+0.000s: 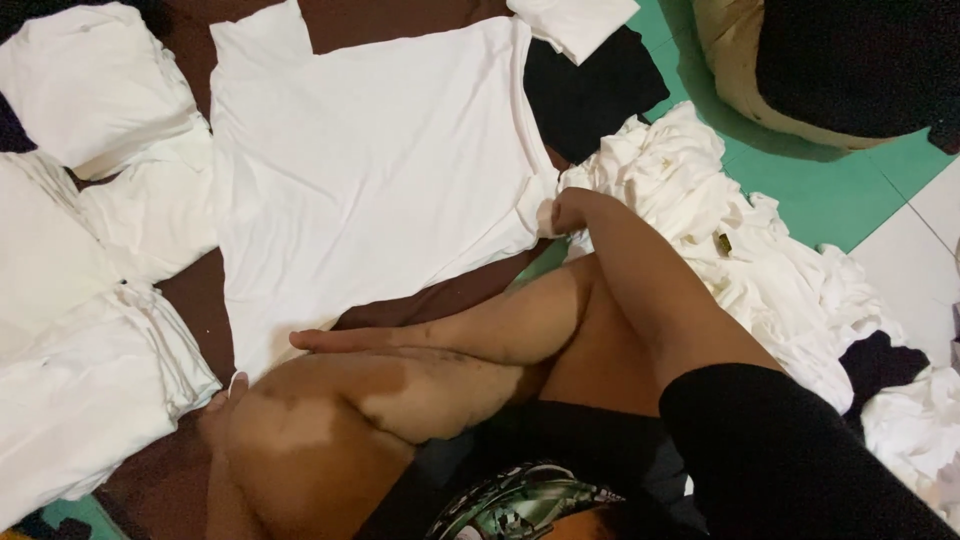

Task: The person sits cross-legged on the floor and folds a white t-shirt by hand. They smooth the fabric, fold the sleeves inward, fold the shirt in half lengthwise, and then fold it into a compact square, placing it on a pile of other folded clothes.

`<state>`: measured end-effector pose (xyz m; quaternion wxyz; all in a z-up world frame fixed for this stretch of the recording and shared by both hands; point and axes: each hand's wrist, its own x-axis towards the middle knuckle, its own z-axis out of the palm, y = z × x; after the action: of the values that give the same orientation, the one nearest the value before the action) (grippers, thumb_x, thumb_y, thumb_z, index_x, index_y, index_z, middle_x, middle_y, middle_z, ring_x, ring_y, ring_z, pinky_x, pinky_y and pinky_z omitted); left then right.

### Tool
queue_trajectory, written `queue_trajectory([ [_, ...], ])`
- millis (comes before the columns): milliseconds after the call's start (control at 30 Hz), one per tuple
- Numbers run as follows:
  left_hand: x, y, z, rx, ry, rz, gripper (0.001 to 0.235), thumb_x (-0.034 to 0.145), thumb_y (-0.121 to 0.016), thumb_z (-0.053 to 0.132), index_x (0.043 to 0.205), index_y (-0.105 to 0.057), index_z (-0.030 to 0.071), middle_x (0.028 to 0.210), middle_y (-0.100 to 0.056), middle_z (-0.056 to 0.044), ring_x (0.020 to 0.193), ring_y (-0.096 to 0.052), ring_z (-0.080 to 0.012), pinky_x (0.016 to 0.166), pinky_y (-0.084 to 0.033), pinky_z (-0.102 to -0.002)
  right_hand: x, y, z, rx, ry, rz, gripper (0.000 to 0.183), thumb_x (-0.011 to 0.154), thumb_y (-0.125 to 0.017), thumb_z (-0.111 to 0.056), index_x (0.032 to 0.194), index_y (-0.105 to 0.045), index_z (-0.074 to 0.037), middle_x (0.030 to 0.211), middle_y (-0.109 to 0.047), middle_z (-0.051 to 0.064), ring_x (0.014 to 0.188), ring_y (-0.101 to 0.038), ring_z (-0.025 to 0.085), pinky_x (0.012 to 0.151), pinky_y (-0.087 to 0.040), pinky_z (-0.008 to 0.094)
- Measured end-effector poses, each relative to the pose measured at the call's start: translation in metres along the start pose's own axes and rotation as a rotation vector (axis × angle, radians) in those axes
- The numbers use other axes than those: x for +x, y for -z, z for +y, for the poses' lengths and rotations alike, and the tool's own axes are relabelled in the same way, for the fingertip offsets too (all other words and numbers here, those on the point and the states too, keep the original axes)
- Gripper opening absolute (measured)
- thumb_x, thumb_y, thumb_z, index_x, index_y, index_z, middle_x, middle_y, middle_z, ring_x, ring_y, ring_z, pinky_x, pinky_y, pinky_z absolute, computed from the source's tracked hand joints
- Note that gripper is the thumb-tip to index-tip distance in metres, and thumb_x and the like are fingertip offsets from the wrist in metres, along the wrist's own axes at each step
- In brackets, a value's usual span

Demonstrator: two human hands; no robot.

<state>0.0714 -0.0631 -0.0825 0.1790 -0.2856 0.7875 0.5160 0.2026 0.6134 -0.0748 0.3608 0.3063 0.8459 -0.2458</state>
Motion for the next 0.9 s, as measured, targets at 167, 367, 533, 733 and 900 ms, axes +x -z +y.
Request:
queue_trajectory([
  [167,-0.011,0.000,0.005,0.081,-0.046,-0.021,0.042,0.105,-0.069,0.048,0.094,-0.063,0.007,0.085,-0.065,-0.005,0.075,-0.056,-0.0191,0.065,-0.044,-0.038,-0.017,0.011,-0.006,0.147,0.139,0.011,0.012,0.079,-0.071,-0.024,0.085,-0.068,-0.014,0.097,-0.068,0.003,0.089,-0.058,0.020,0.078,-0.047,0.034],
  [367,-0.022,0.000,0.016,0.108,-0.032,0.002,0.046,0.106,-0.069,0.046,0.084,-0.058,0.008,0.080,-0.060,-0.003,0.074,-0.050,-0.0190,0.066,-0.041,-0.038,-0.032,0.009,-0.012,0.074,0.022,0.064,0.037,0.082,-0.076,-0.024,0.114,-0.071,-0.006,0.114,-0.071,0.010,0.102,-0.064,0.025,0.084,-0.051,0.037],
  [533,-0.038,0.001,0.028,0.057,0.008,-0.007,0.038,0.104,-0.069,0.047,0.099,-0.062,0.010,0.090,-0.066,-0.003,0.077,-0.058,-0.0213,0.069,-0.045,-0.038,-0.035,0.007,-0.024,0.024,-0.006,-0.004,0.017,0.079,-0.077,-0.025,0.084,-0.082,-0.010,0.090,-0.076,0.005,0.084,-0.066,0.021,0.077,-0.053,0.032],
  [733,-0.004,0.003,0.004,0.135,-0.033,-0.003,0.045,0.101,-0.070,0.051,0.102,-0.068,0.006,0.093,-0.071,-0.008,0.079,-0.061,-0.0229,0.069,-0.047,-0.040,0.007,-0.011,0.004,-0.176,0.150,-0.024,0.040,0.076,-0.081,-0.035,0.109,-0.080,-0.013,0.111,-0.078,0.010,0.112,-0.071,0.034,0.099,-0.053,0.045],
  [900,-0.001,0.000,0.000,0.011,0.004,0.023,0.045,0.098,-0.074,0.049,0.107,-0.064,0.007,0.097,-0.070,-0.005,0.080,-0.062,-0.0183,0.069,-0.049,-0.036,-0.048,0.021,-0.024,0.106,0.302,0.062,0.025,0.083,-0.069,-0.035,0.082,-0.059,-0.012,0.088,-0.059,0.003,0.085,-0.055,0.020,0.078,-0.040,0.036],
])
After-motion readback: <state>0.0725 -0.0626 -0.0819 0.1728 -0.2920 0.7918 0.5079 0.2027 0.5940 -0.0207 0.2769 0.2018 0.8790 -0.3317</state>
